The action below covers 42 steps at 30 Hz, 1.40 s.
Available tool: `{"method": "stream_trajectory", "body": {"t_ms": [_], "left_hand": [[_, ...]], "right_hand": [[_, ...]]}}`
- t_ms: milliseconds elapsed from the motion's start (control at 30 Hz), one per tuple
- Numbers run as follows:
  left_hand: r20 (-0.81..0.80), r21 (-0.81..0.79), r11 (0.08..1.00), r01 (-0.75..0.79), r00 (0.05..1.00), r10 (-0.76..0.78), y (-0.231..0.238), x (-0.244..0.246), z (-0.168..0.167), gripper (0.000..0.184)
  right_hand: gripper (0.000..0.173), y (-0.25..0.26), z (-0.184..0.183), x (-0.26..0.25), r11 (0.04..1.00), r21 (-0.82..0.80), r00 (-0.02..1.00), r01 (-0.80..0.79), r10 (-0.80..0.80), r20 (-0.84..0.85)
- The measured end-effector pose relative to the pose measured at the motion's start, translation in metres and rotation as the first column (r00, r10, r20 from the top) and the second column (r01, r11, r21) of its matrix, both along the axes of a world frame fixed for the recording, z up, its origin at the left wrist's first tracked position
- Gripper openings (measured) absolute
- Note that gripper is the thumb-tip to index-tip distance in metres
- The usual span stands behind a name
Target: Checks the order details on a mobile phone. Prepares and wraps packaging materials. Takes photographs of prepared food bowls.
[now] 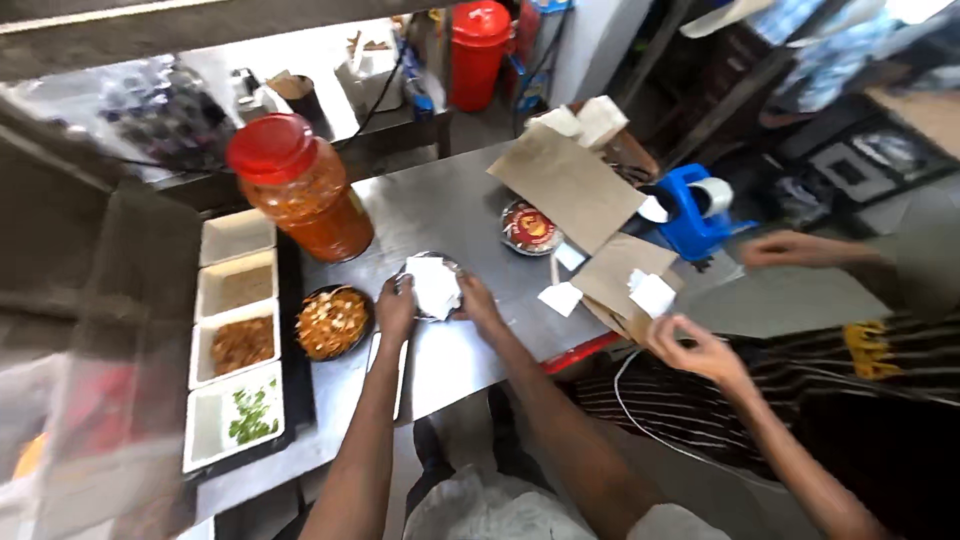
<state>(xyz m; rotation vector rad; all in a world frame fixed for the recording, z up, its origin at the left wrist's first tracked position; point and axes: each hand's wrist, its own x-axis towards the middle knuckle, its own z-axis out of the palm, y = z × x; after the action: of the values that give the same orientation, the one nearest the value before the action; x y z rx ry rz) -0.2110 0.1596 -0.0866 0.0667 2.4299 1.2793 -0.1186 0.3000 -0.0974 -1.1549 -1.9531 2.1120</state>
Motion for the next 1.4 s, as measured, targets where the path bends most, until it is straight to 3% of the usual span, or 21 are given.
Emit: {"method": "stream_trajectory", "body": {"t_ms": [167, 267, 500, 767, 1267, 1400], "left_hand": [[0.025, 0.074, 0.997, 0.029, 0.999, -0.031, -0.006, 0.023, 0.013, 0.053], [0.043, 0.082, 0.993, 0.08, 0.996, -0.084, -0.016, 0.045, 0.014, 0.049], [0.195, 0.199, 0.973, 0.114, 0.969, -0.154, -0.019, 0.095, 0.006, 0.049], [0.217, 0.225, 0.959, 0.171, 0.951, -0.22, -0.015, 0.103, 0.0, 0.05], [0.368, 0.373, 0.924, 0.085, 0.9, -0.232, 0.019, 0.14, 0.097, 0.051], [0.339, 0.435, 0.893, 0.111, 0.899, -0.277, 0.045, 0.14, 0.121, 0.05]], "right_hand": [[0.052, -0.014, 0.045, 0.043, 0.997, -0.024, 0.998, 0.068, -0.068, -0.001], [0.051, -0.013, 0.023, 0.063, 0.994, 0.016, 0.994, 0.11, -0.11, 0.011], [0.051, -0.006, 0.02, 0.124, 0.979, 0.032, 0.978, 0.199, -0.201, 0.055], [0.053, -0.012, 0.003, 0.147, 0.96, -0.066, 0.962, 0.273, -0.271, 0.034], [0.05, 0.031, 0.095, 0.193, 0.954, -0.11, 0.96, 0.279, -0.28, 0.004], [0.048, 0.056, 0.121, 0.202, 0.951, -0.05, 0.949, 0.306, -0.308, -0.06]]}}
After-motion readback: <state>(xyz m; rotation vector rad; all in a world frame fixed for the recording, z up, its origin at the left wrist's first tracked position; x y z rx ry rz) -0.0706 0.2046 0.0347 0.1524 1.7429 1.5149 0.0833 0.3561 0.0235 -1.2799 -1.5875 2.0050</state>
